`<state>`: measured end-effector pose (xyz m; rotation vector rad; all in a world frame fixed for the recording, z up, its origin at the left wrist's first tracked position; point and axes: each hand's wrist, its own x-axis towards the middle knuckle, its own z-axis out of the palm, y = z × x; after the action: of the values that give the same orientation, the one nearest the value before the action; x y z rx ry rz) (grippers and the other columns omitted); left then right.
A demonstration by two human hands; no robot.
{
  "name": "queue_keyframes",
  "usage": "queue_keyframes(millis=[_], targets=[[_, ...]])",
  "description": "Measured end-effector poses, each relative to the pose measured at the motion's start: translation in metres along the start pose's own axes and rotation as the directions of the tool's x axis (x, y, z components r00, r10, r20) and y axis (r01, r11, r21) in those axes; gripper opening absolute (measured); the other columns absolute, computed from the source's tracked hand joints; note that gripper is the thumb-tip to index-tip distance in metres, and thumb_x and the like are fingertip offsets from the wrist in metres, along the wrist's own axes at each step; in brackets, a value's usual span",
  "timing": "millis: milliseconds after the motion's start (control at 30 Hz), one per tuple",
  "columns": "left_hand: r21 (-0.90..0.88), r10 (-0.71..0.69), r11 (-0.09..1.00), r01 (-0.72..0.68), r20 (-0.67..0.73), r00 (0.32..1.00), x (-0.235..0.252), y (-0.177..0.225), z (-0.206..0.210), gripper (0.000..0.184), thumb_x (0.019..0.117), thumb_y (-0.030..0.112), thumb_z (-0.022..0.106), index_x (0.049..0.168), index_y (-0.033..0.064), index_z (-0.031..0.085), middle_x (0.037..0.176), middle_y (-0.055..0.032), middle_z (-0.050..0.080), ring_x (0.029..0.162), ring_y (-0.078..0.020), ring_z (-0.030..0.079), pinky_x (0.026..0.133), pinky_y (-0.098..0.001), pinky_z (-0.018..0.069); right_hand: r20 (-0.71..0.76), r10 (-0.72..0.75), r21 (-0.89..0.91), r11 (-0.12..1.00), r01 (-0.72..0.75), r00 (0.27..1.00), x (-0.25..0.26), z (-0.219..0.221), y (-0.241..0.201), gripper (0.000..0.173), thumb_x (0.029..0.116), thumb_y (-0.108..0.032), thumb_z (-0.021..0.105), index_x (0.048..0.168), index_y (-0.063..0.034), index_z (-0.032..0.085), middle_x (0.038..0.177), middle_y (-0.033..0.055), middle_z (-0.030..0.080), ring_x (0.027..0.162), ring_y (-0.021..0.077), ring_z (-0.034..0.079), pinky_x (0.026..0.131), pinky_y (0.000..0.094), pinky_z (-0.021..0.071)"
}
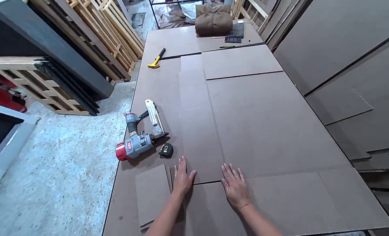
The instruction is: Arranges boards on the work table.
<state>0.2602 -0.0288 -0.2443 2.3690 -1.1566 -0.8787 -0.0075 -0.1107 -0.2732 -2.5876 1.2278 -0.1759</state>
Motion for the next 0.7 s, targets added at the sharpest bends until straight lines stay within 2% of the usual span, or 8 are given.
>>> queue_keyframes(millis=[267,400,700], targets=[[0.017,0.041,0.999,-0.041,0.015,0.999,0.005,-0.008,0.0,0.091,0.0977,0.053,0.058,0.165,0.0052,0.019,0.172,-0.0099,0.022,0.16,-0.02,0.011,0.131,-0.0477,0.0008,-0.013,-0.013,0.016,1.0,0.014,1.0,-0.001,0.003,0.004,0.057,0.1079,-0.05,0.026,0.155,-0.0277,0.048,0.162,-0.0106,0.042,0.154,0.018,0.033,0.127,0.0568,0.0202],[0.006,0.066,0.998,-0.067,0.043,0.997,0.005,-0.013,-0.003,0.092,0.0975,0.054,0.058,0.165,0.0052,0.018,0.172,-0.0097,0.02,0.16,-0.0193,0.01,0.131,-0.0462,0.0001,-0.067,-0.041,0.038,0.998,0.043,0.997,-0.002,0.005,0.005,0.054,0.1076,-0.048,0.031,0.152,-0.0269,0.054,0.159,-0.0091,0.048,0.152,0.0187,0.037,0.126,0.0588,0.022],[0.022,0.102,0.994,-0.104,0.06,0.993,0.005,-0.018,-0.003,0.096,0.0973,0.061,0.054,0.165,0.0043,0.016,0.172,-0.0108,0.018,0.161,-0.0208,0.008,0.131,-0.0476,-0.0007,-0.091,-0.048,0.047,0.997,0.053,0.995,-0.004,0.005,0.005,0.051,0.1092,-0.044,0.031,0.149,-0.0248,0.058,0.156,-0.0078,0.051,0.149,0.0189,0.042,0.125,0.0594,0.0234]])
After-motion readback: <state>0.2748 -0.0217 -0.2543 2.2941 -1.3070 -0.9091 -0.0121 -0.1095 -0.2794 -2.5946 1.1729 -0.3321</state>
